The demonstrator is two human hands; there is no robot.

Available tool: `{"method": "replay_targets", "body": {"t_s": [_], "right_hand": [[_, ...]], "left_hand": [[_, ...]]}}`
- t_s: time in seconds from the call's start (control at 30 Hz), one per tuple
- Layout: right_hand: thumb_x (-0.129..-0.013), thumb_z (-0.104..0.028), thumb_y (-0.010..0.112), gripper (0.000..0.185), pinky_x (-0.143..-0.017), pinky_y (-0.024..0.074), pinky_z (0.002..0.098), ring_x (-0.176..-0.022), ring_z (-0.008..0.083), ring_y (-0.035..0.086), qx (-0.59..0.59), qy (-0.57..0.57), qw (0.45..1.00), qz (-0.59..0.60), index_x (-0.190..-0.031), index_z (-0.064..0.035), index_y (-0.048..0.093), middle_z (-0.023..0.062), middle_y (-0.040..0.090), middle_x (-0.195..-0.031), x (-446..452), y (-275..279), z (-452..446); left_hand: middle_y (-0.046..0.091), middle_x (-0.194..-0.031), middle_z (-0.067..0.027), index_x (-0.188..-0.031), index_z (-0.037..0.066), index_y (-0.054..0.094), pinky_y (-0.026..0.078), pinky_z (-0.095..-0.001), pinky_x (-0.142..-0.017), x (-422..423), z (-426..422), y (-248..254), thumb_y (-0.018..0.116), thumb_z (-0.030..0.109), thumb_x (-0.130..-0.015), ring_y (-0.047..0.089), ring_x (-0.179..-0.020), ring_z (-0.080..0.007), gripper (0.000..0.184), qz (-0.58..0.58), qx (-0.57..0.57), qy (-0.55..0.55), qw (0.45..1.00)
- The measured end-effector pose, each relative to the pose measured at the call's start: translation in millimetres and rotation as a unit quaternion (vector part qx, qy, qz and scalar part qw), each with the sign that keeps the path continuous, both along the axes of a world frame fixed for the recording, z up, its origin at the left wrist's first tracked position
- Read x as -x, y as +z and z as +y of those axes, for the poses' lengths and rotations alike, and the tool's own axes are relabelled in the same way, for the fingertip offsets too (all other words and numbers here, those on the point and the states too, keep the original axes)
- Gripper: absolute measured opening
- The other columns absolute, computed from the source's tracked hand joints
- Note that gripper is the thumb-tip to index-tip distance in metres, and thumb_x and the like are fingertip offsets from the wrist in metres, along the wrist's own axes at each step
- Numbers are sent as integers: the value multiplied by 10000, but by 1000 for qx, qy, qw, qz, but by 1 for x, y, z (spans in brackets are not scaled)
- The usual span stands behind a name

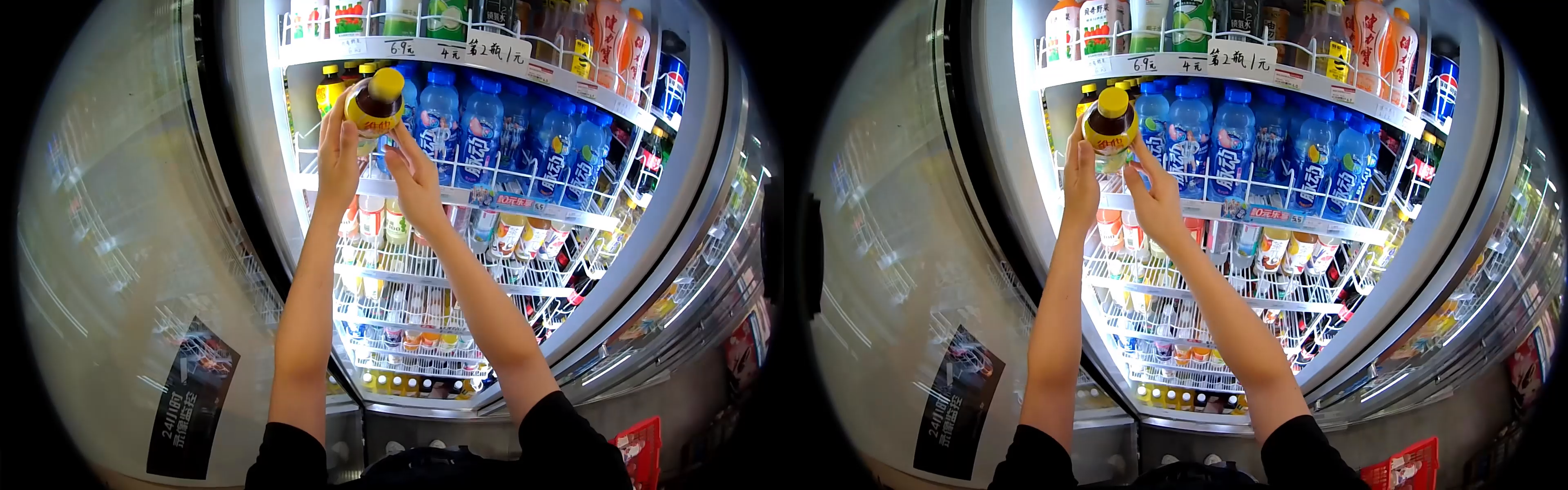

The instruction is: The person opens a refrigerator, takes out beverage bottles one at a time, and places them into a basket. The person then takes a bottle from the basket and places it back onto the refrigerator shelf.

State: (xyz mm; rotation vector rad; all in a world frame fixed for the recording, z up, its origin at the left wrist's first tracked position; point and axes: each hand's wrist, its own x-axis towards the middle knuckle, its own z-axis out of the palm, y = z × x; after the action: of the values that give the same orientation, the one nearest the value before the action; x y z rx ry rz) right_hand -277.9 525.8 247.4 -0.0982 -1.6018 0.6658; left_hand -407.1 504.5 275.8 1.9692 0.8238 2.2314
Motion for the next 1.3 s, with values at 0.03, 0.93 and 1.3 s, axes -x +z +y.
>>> {"method": "replay_targets", "body": {"t_s": [0.03, 0.93, 1.3], "right_hand": [[-973, -105, 533, 520, -1071, 393, 359, -1290, 238, 510, -1, -6, 1000, 8, -1462, -5, 386, 178, 525, -1409, -4, -3, -3], [-1035, -390, 359, 581, -1022, 381, 343, -1192, 266, 528, 134, -21, 990, -25, -1445, 22, 334, 192, 541, -1305, -170, -115, -163], [-1026, -340, 437, 507, -963, 427, 369, -1125, 290, 581, 179, -225, 958, 7, -1398, 2, 398, 202, 583, -1242, -353, -151, -274]], "left_hand": [[412, -1463, -176, -1495, 61, 340, 312, -375, -1116, -2, -3, -2, 376, 426, -1047, 393, -1369, -280, 579, 11, 5, -36, 999], [307, -1525, -162, -1541, 39, 143, 261, -355, -1136, -201, -166, -128, 243, 432, -1067, 336, -1394, -269, 624, -72, 171, -118, 976], [374, -1476, -131, -1509, 40, 239, 302, -345, -1103, -381, -234, -166, 259, 424, -1070, 381, -1337, -229, 584, -3, 200, -253, 947]]}}
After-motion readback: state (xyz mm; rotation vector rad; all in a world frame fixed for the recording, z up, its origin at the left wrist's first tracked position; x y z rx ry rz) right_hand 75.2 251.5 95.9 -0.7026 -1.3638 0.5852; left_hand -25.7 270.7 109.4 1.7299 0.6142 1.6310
